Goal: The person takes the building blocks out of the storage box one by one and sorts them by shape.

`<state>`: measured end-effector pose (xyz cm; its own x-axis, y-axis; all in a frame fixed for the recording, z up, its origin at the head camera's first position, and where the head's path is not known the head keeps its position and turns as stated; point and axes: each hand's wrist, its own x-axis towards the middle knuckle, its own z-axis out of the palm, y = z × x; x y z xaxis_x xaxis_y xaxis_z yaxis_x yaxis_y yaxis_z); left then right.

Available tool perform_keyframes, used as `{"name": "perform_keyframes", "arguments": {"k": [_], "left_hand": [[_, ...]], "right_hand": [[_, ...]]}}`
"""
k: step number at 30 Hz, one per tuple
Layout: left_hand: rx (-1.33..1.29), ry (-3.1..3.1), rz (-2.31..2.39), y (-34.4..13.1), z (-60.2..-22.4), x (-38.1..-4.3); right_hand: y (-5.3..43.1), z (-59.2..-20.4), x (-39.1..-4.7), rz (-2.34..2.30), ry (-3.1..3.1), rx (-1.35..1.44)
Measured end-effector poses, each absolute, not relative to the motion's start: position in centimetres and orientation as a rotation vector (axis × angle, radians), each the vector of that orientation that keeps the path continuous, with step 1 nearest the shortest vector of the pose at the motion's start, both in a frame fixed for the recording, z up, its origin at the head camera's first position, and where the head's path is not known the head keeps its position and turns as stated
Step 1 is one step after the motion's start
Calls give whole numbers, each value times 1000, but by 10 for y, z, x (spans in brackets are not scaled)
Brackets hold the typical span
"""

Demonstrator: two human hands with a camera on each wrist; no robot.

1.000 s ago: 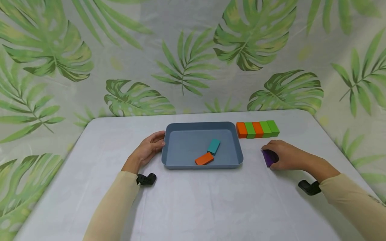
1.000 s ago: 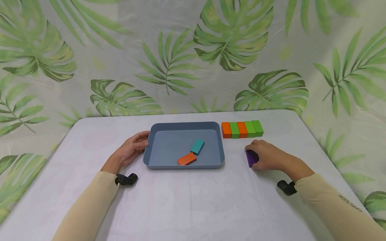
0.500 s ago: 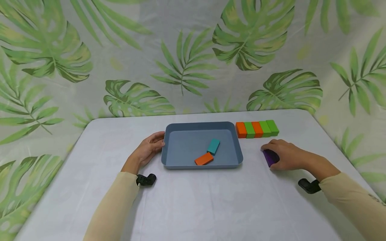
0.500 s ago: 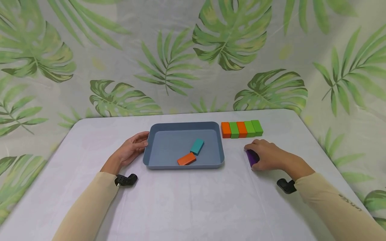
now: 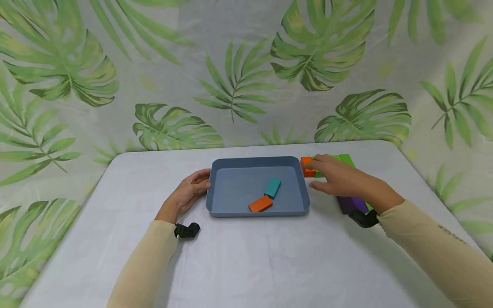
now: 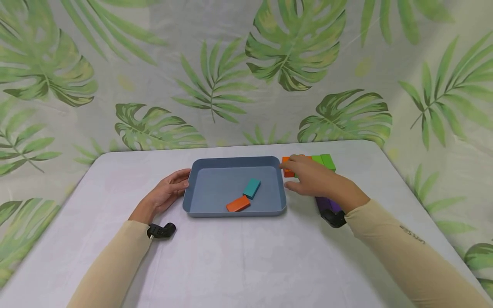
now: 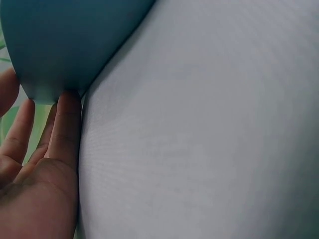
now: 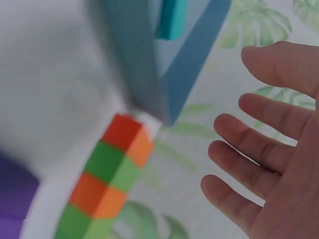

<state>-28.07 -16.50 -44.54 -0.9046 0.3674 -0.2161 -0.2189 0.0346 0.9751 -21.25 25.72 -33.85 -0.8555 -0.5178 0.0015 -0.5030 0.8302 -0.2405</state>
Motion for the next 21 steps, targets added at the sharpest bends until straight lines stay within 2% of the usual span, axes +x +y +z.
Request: {"name": "perform_keyframes", "arguments": {"k": [5, 11, 21], "left_hand": [[145, 1919, 1917, -166, -445, -280], [156, 1908, 1926, -167, -444, -280], [178, 1905, 1935, -166, -448, -281]], "right_hand": [[228, -330, -229, -302, 2905, -832], [190, -339, -244, -253, 2784, -945], [141, -344, -246, -98, 2669, -928]]}}
